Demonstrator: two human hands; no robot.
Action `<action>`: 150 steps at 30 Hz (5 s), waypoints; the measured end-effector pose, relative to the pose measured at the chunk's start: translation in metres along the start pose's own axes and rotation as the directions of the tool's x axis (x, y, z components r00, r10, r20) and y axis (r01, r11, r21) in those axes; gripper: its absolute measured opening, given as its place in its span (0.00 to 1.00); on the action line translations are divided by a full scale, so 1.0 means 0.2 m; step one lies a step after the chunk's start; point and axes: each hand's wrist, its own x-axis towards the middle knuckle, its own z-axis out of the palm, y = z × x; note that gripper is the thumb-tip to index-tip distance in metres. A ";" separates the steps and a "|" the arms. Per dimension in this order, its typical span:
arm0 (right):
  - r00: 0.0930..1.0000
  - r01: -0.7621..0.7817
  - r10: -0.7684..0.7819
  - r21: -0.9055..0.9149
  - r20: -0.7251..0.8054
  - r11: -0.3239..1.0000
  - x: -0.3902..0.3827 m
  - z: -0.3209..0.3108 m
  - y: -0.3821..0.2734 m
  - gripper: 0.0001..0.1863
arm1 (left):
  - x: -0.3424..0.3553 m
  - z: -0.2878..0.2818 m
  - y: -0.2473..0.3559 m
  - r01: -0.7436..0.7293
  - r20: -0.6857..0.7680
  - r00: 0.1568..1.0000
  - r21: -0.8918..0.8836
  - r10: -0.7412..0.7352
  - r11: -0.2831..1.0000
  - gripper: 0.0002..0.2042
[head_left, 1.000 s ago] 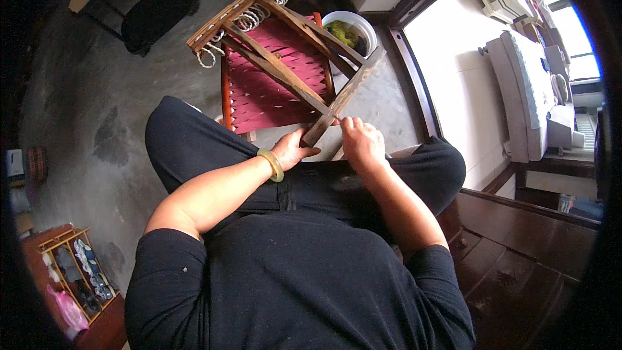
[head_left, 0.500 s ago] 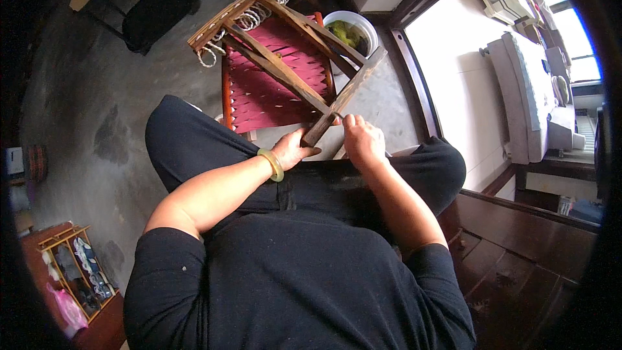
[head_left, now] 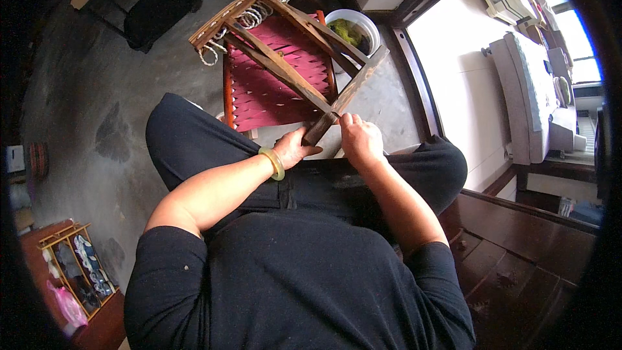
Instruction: The person uses a chisel to remove old material from the wooden frame of a chair. They work methodically along the joints and edges, clearing away debris to prepare the surface.
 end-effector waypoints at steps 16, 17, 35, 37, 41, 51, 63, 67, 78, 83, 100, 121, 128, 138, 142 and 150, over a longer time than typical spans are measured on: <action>0.998 0.061 -0.062 -0.075 -0.010 0.995 0.00 -0.02 -0.04 0.07 | -0.01 -0.02 0.13 0.179 0.083 0.982 -0.161 -0.167 0.971 0.26; 0.996 0.085 -0.083 -0.077 0.021 0.993 -0.02 -0.02 -0.06 0.07 | -0.01 -0.02 0.11 0.147 0.068 0.988 -0.134 -0.138 0.980 0.25; 0.985 0.168 -0.164 0.088 -0.054 0.982 -0.12 -0.07 -0.16 0.05 | -0.03 -0.06 -0.01 0.230 0.114 0.972 -0.238 -0.208 0.944 0.22; 0.993 0.054 -0.053 0.003 -0.106 0.999 -0.07 -0.05 -0.11 0.04 | -0.03 -0.07 0.07 0.221 0.097 0.974 -0.219 -0.204 0.950 0.22; 1.000 0.026 -0.026 0.025 -0.011 0.999 0.00 -0.03 -0.05 0.06 | -0.02 -0.06 0.08 0.137 0.074 0.989 -0.153 -0.126 0.979 0.25; 0.974 0.202 -0.197 -0.031 0.111 0.979 -0.07 -0.04 -0.17 0.09 | -0.04 -0.10 0.21 0.211 0.115 0.975 -0.244 -0.187 0.947 0.27; 0.995 0.103 -0.102 0.040 -0.012 0.994 0.08 -0.06 -0.01 0.08 | 0.01 -0.11 0.15 0.299 0.155 0.948 -0.147 -0.276 0.943 0.28; 0.999 0.043 -0.044 0.043 0.028 0.998 0.09 -0.04 -0.01 0.08 | 0.00 -0.11 0.20 0.245 0.128 0.966 -0.187 -0.223 0.951 0.25; 0.991 0.087 -0.085 -0.015 0.105 0.996 0.12 -0.07 -0.05 0.07 | 0.02 -0.09 0.11 0.091 0.052 0.995 -0.125 -0.085 0.988 0.26; 0.984 0.153 -0.148 -0.050 0.099 0.987 0.06 -0.07 -0.05 0.10 | 0.02 -0.10 0.12 0.092 0.065 0.995 -0.166 -0.082 0.982 0.25; 0.867 0.482 -0.483 -0.046 -0.119 0.875 0.19 -0.12 0.17 0.10 | 0.02 -0.13 0.14 0.114 0.075 0.991 -0.068 -0.109 0.991 0.29; 0.933 0.326 -0.283 0.191 -0.223 0.926 0.17 -0.10 0.15 0.09 | 0.01 -0.12 0.15 0.157 0.101 0.982 0.055 -0.162 0.986 0.29; 0.802 0.583 -0.564 0.054 -0.198 0.810 0.30 -0.17 0.23 0.07 | -0.01 -0.14 0.18 0.158 0.099 0.982 0.059 -0.164 0.986 0.32; 0.514 0.848 -0.834 -0.026 -0.201 0.529 0.54 -0.14 0.23 0.09 | 0.00 -0.14 0.16 0.093 0.110 0.988 0.097 -0.104 0.991 0.35; 0.446 0.888 -0.879 -0.043 -0.167 0.458 0.58 -0.11 0.24 0.09 | 0.01 -0.14 0.12 0.054 0.139 0.988 0.110 -0.069 0.992 0.33; 0.369 0.925 -0.915 -0.034 -0.163 0.379 0.64 -0.07 0.25 0.09 | 0.03 -0.15 0.19 0.190 0.193 0.954 0.198 -0.229 0.962 0.29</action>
